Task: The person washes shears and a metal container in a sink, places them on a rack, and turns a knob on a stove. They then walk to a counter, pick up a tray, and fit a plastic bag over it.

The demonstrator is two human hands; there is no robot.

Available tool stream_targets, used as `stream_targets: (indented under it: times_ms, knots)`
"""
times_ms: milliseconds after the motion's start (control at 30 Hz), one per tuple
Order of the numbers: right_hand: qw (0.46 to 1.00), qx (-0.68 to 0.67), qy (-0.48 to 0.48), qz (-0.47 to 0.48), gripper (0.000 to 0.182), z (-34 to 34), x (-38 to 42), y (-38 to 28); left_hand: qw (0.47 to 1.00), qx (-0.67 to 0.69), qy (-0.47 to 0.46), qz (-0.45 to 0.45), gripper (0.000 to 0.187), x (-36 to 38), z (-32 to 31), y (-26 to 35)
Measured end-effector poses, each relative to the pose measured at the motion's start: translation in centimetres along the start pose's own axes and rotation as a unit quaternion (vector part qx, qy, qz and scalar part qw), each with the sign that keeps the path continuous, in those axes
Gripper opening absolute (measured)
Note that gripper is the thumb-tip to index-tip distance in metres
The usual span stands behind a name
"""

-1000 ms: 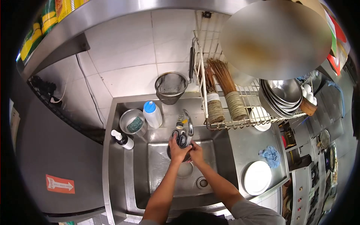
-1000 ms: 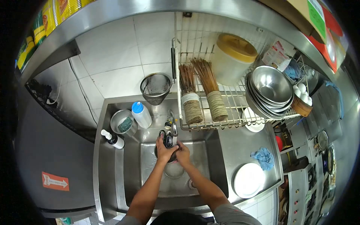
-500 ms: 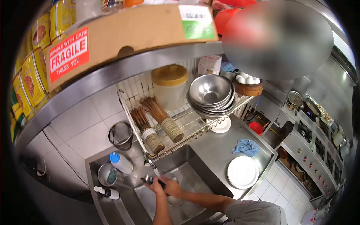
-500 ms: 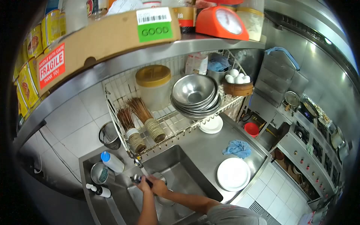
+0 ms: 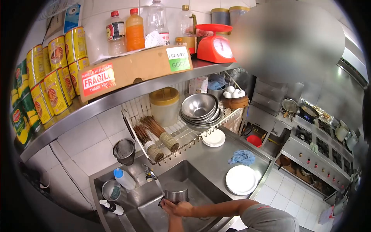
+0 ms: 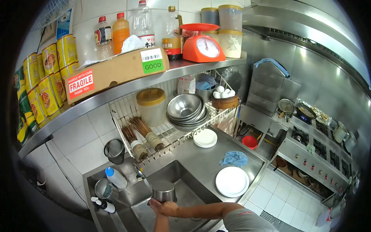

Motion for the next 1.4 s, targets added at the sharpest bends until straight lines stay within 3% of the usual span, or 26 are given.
stream_targets:
  times_ms: [133,367,467,567,633,667,733,767,800,867,900,933,967,1000,1033,1067,1133,1233,1300,1333,1400]
  knots:
    - [0.992,0.07,0.098,0.027,0.055,2.4,1.6,-1.2,0.997,0.044,0.031,0.064,0.034,-0.5,3.8,0.3]
    - [0.991,0.075,0.114,0.011,0.05,0.3,4.7,-3.1,0.992,0.03,0.011,0.125,0.038,1.3,8.9,-0.3]
    - [0.994,0.073,0.081,-0.021,0.049,4.0,6.3,-3.6,0.991,-0.078,-0.07,0.084,0.036,2.1,9.7,-0.8]
    - [0.998,0.052,-0.01,-0.037,0.051,5.5,6.5,-3.4,0.974,-0.176,-0.138,0.028,0.033,1.1,9.7,-1.0]
    - [0.981,0.113,0.153,-0.033,0.051,6.3,7.0,-2.8,0.999,0.011,-0.039,-0.01,0.027,0.2,7.8,-0.3]
    - [0.98,0.109,0.163,-0.032,0.051,6.5,7.1,-2.0,0.999,0.004,-0.045,-0.016,0.027,0.2,6.9,0.0]
    - [0.936,-0.107,0.28,-0.184,0.053,6.4,7.6,1.2,0.995,0.035,-0.067,0.058,0.018,4.4,-3.5,-0.4]
    - [0.935,-0.113,0.284,-0.179,0.053,5.7,7.8,2.8,1.0,-0.014,0.0,0.011,0.018,4.4,-5.6,-1.4]
    - [0.892,-0.171,0.352,-0.226,0.054,5.0,8.1,4.6,0.993,-0.094,-0.071,-0.028,0.035,6.9,-10.0,-2.8]
    - [0.84,-0.231,0.414,-0.264,0.054,5.2,9.5,8.0,0.928,-0.339,-0.139,-0.07,0.073,6.3,-10.4,-5.8]
    - [0.768,-0.467,0.289,-0.329,0.051,6.0,10.5,9.4,0.828,-0.511,-0.197,-0.121,0.081,6.4,-11.4,-7.1]
    - [0.636,-0.664,0.138,-0.369,0.047,7.1,11.4,10.7,0.69,-0.662,-0.243,-0.164,0.089,6.4,-13.0,-8.5]
    - [0.59,-0.684,0.113,-0.413,0.037,9.3,12.5,12.0,0.625,-0.728,-0.251,-0.129,0.093,6.7,-14.6,-10.1]
    - [0.539,-0.747,0.111,-0.373,0.032,7.2,12.9,14.0,0.556,-0.786,-0.255,-0.086,0.098,7.1,-16.3,-11.6]
    - [0.526,-0.755,0.104,-0.379,0.035,8.1,14.2,15.6,0.537,-0.783,-0.304,-0.08,0.097,7.5,-18.4,-12.7]
    - [0.514,-0.761,0.1,-0.383,0.039,10.2,14.9,17.9,0.516,-0.775,-0.356,-0.077,0.095,7.7,-20.8,-13.9]
    - [0.547,-0.722,0.169,-0.389,0.04,14.3,16.3,21.8,0.515,-0.751,-0.389,-0.138,0.083,8.4,-26.5,-15.6]
    - [0.65,-0.629,0.216,-0.367,0.043,18.1,17.2,29.5,0.524,-0.702,-0.389,-0.286,0.059,6.9,-33.7,-17.2]
    - [0.647,-0.618,0.256,-0.367,0.042,24.1,16.7,32.7,0.422,-0.696,-0.394,-0.427,0.046,3.8,-37.3,-18.1]
    - [0.649,-0.617,0.273,-0.351,0.041,26.6,16.2,34.2,0.424,-0.695,-0.39,-0.43,0.046,2.4,-37.8,-18.4]
    - [0.655,-0.61,0.319,-0.311,0.037,30.6,14.9,37.0,0.342,-0.769,-0.267,-0.469,0.032,-0.2,-38.2,-18.8]
Point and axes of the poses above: each hand's wrist, its own x-axis away from the middle knuckle, its own z-axis out of the back of the hand, y = z × x, the point moved 1 cm from there along -x, towards the middle knuckle, and after that the axes turned 14 degrees about x, right-handed, at the moved point
